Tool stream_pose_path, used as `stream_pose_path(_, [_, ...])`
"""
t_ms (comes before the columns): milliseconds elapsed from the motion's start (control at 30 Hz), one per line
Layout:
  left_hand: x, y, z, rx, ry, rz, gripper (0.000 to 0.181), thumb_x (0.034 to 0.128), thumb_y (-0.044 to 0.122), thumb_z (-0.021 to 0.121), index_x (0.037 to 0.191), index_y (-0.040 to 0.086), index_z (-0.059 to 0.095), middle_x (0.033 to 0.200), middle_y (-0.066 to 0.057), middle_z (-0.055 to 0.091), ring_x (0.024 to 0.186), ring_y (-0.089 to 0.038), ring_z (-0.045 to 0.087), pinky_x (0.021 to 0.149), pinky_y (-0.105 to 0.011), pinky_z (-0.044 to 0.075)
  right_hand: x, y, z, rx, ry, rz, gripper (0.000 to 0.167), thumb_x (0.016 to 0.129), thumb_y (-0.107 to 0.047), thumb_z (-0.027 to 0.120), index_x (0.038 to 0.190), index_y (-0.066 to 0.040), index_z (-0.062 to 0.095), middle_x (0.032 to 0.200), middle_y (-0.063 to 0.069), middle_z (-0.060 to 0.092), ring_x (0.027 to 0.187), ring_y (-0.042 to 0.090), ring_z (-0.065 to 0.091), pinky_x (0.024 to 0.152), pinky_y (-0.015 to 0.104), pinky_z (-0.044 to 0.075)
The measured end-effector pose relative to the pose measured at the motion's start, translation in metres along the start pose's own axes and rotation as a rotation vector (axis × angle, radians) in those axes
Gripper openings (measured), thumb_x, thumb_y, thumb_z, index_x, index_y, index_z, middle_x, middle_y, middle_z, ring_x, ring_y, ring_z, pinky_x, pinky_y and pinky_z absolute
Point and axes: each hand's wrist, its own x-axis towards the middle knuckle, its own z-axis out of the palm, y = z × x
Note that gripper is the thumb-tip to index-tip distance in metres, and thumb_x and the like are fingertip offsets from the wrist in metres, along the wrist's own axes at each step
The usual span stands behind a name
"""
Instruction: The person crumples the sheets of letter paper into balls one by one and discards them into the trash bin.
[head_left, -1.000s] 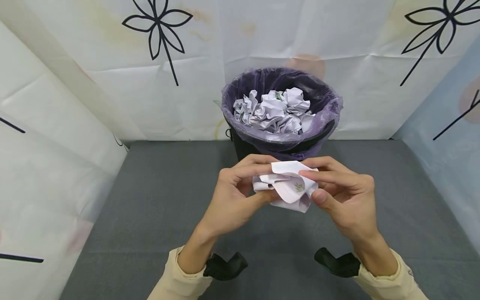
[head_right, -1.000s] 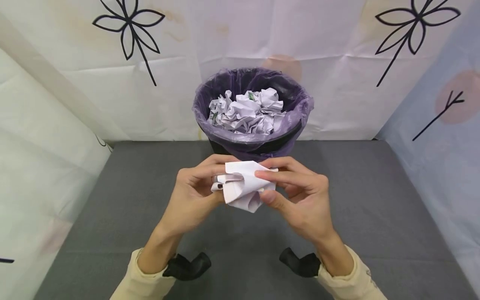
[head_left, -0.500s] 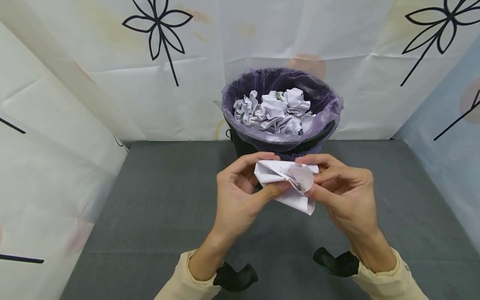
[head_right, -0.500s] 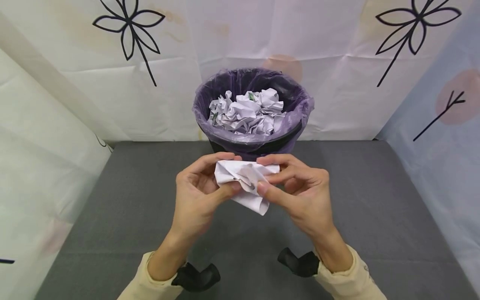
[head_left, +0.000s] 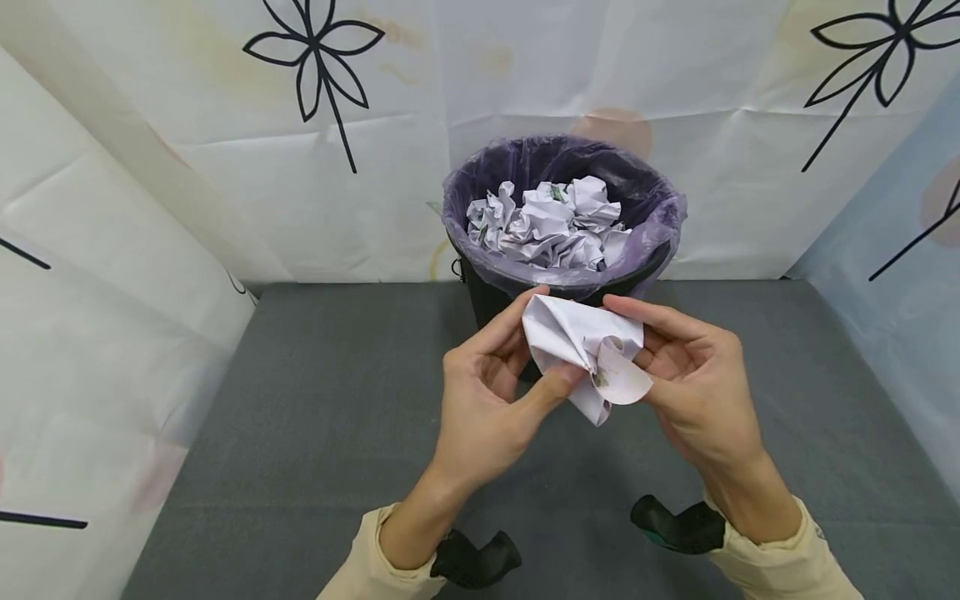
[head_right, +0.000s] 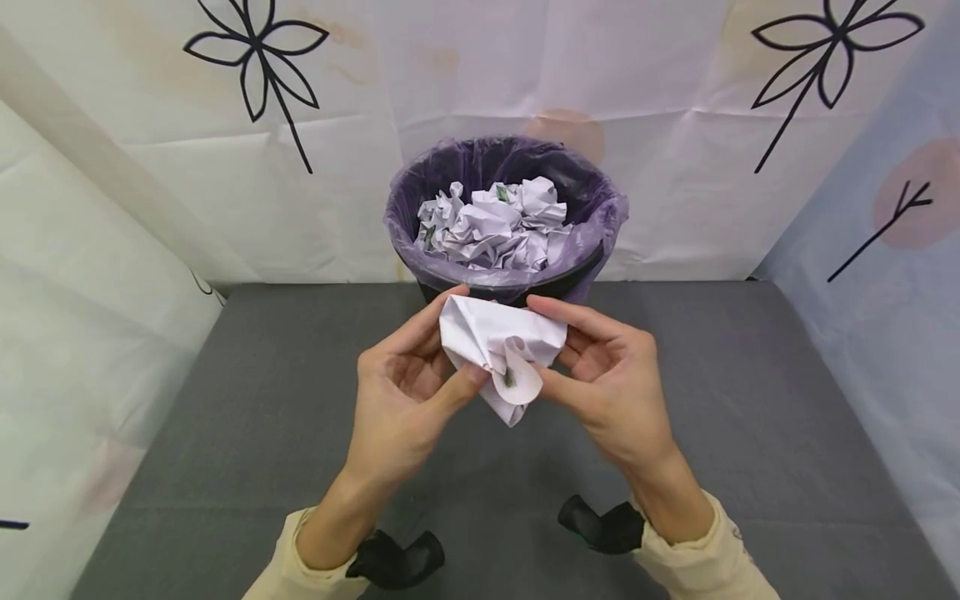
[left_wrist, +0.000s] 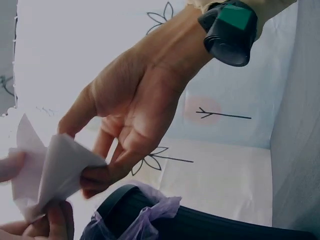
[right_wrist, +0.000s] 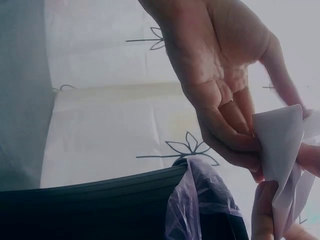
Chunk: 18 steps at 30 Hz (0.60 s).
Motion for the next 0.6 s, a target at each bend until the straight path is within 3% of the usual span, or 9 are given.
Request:
stream_pose_path(133, [-0.0023, 0.0053, 0.0007, 0.028, -0.063, -0.035, 0.092, 0.0889, 0.031, 0.081, 0.155, -0.007, 0.030, 0.141, -0.022, 0.056, 0.130, -0.028, 0.055, 0.110, -0.043, 0.042, -0.0004, 0.0006, -0.0012, -0.026, 0.038, 0.006, 0.051, 0.078, 0.028, 0.068, 0.126, 0.029, 0.050, 0.120, 0.023, 0.067, 0.106, 0.025, 0.067, 0.087, 0.033, 0.057])
stream_pose_path(267, [-0.0016, 0.0092, 0.0048, 0.101, -0.042, -0.052, 0.091, 0.0827, 0.002, 0.084, 0.156, -0.003, 0.030, 0.139, -0.013, 0.060, 0.129, -0.026, 0.057, 0.107, -0.041, 0.046, -0.0015, 0.0012, 0.0001, -0.048, 0.067, 0.001, 0.053, 0.075, 0.029, 0.072, 0.123, 0.031, 0.051, 0.119, 0.025, 0.067, 0.104, 0.026, 0.068, 0.086, 0.033, 0.058])
stream_pose_path(367, [-0.0004, 0.0107, 0.0070, 0.170, -0.015, -0.056, 0.093, 0.0756, -0.014, 0.083, 0.154, -0.004, 0.034, 0.135, -0.011, 0.063, 0.121, -0.024, 0.062, 0.099, -0.040, 0.052, -0.0031, 0.0006, 0.0033, -0.096, 0.100, 0.004, 0.053, 0.072, 0.032, 0.071, 0.121, 0.032, 0.051, 0.117, 0.026, 0.068, 0.102, 0.026, 0.069, 0.084, 0.033, 0.058])
stream_pose_path(500, [0.0003, 0.0098, 0.0062, 0.241, 0.003, -0.051, 0.088, 0.0742, -0.012, 0.085, 0.150, -0.005, 0.041, 0.126, -0.016, 0.067, 0.105, -0.021, 0.070, 0.085, -0.037, 0.059, -0.0038, -0.0013, 0.0072, -0.156, 0.129, 0.008, 0.052, 0.068, 0.039, 0.061, 0.119, 0.032, 0.052, 0.115, 0.026, 0.069, 0.099, 0.026, 0.070, 0.083, 0.034, 0.059])
stream_pose_path(600, [0.0012, 0.0082, 0.0047, 0.257, 0.011, -0.021, 0.081, 0.0747, -0.012, 0.085, 0.145, -0.008, 0.046, 0.119, -0.021, 0.068, 0.097, -0.022, 0.072, 0.080, -0.037, 0.060, -0.0036, -0.0035, 0.0077, -0.180, 0.109, -0.003, 0.050, 0.070, 0.039, 0.059, 0.119, 0.032, 0.052, 0.116, 0.027, 0.068, 0.102, 0.027, 0.070, 0.085, 0.034, 0.058])
